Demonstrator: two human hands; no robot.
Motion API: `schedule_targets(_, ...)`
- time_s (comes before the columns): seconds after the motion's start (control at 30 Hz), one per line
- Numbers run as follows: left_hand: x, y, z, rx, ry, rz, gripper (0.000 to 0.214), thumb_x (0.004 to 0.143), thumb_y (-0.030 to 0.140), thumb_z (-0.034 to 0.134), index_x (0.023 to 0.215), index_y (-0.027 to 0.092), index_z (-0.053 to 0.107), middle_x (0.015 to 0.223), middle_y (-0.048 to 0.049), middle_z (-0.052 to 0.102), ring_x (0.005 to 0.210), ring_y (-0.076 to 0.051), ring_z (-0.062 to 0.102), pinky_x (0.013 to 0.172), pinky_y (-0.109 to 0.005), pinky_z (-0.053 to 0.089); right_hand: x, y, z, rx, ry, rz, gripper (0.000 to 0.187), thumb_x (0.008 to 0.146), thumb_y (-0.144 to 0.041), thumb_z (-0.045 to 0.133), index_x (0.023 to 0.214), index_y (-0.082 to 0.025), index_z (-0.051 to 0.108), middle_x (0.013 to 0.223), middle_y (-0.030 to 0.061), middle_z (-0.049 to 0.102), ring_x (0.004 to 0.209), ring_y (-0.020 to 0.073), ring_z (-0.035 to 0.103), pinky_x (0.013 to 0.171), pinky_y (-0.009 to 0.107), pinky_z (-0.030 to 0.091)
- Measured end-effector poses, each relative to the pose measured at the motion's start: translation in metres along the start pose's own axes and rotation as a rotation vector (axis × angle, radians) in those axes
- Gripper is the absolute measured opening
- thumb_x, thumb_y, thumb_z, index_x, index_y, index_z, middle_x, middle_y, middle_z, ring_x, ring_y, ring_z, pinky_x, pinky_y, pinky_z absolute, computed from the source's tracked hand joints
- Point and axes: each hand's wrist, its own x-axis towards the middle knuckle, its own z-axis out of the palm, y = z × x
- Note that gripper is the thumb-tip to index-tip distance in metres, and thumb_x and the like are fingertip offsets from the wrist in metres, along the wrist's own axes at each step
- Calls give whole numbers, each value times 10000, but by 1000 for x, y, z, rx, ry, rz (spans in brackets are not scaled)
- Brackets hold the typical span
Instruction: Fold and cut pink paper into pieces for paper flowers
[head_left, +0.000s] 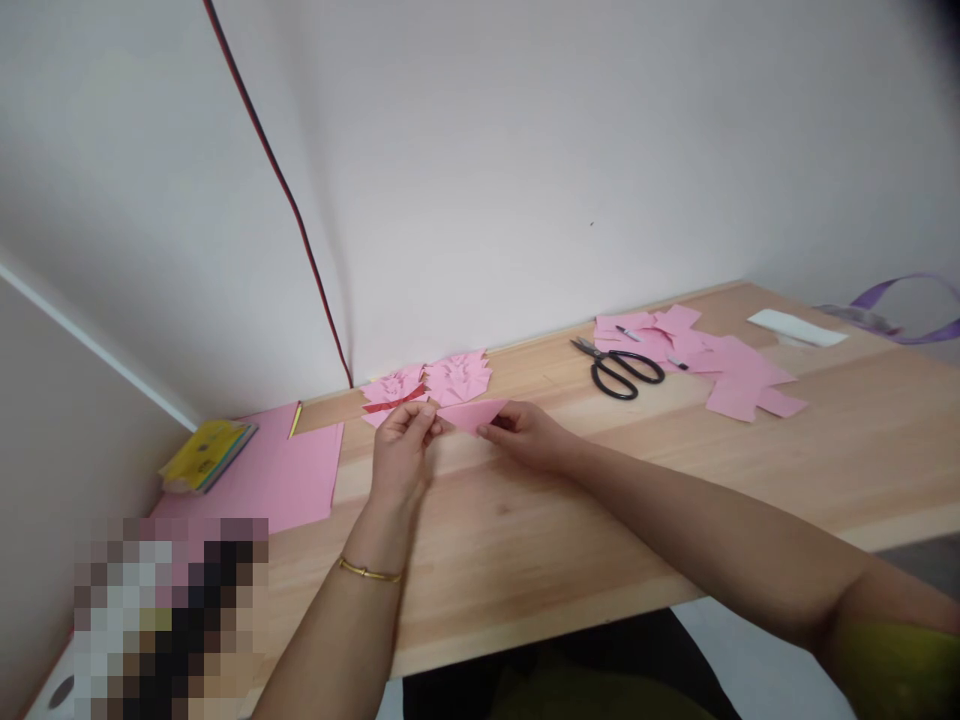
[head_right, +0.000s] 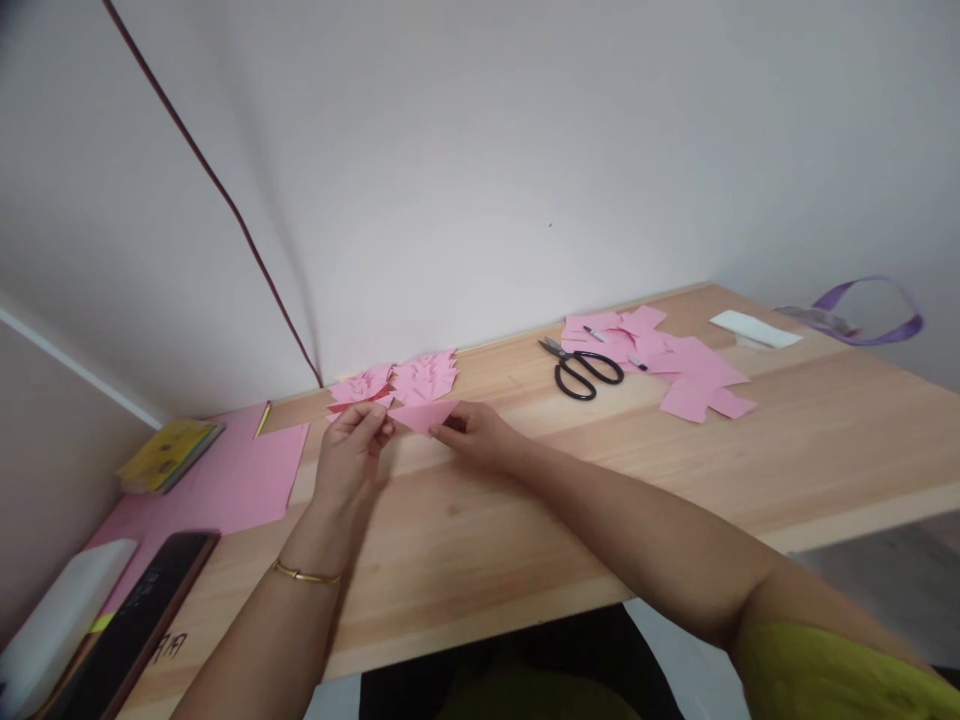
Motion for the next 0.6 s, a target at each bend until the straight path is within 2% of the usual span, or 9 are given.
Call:
schedule_targets(0.17, 3, 3, -1, -135, 50, 11, 197, 722, 338, 699, 743, 158, 621, 676, 13, 586, 584, -66, 526, 613, -207, 447, 0, 4, 1, -11, 62, -10, 243, 819, -334, 566, 955, -169, 681, 928, 59, 686, 828, 189, 610, 729, 301, 468)
schedule_targets(0.3, -2, 2, 7, -121, -40, -118, 287, 670, 321, 749, 896, 171, 657, 647, 23, 585, 579, -71, 542, 638, -227, 479, 1, 3, 2, -26, 99, -47, 234, 821, -328, 571, 947, -168, 685, 949, 65, 689, 835, 188, 616, 737, 300, 470)
schedule_targets(0.37, -6, -2, 11, -44, -87, -159, 278, 621, 273, 782, 843, 150, 669, 633, 23, 590, 572, -70, 540, 655, -234, 490, 0, 2, 3, -37, 84, -56, 223, 819, -331, 575, 903, -159, 688, 890, 60, 688, 791, 179, 614, 709, 292, 467)
schedule_targets(0.5, -7, -7, 10, 44, -51, -160, 232, 609, 289, 783, 720, 129, 658, 583, 17, 588, 563, -74, 540, 622, -211, 467, -1, -3, 3, -8, 54, -68, 218, 812, -348, 585, 892, -161, 665, 840, 43, 664, 759, 157, 593, 682, 272, 452)
schedule_targets(0.6, -4, -9, 7, 83, -24, -144, 244, 599, 308, 783, 703, 131, 652, 580, 13, 595, 563, -83, 543, 623, -218, 459, 0, -6, -1, 24, 148, -68, 222, 828, -373, 566, 894, -168, 620, 792, 24, 622, 701, 130, 542, 643, 253, 423)
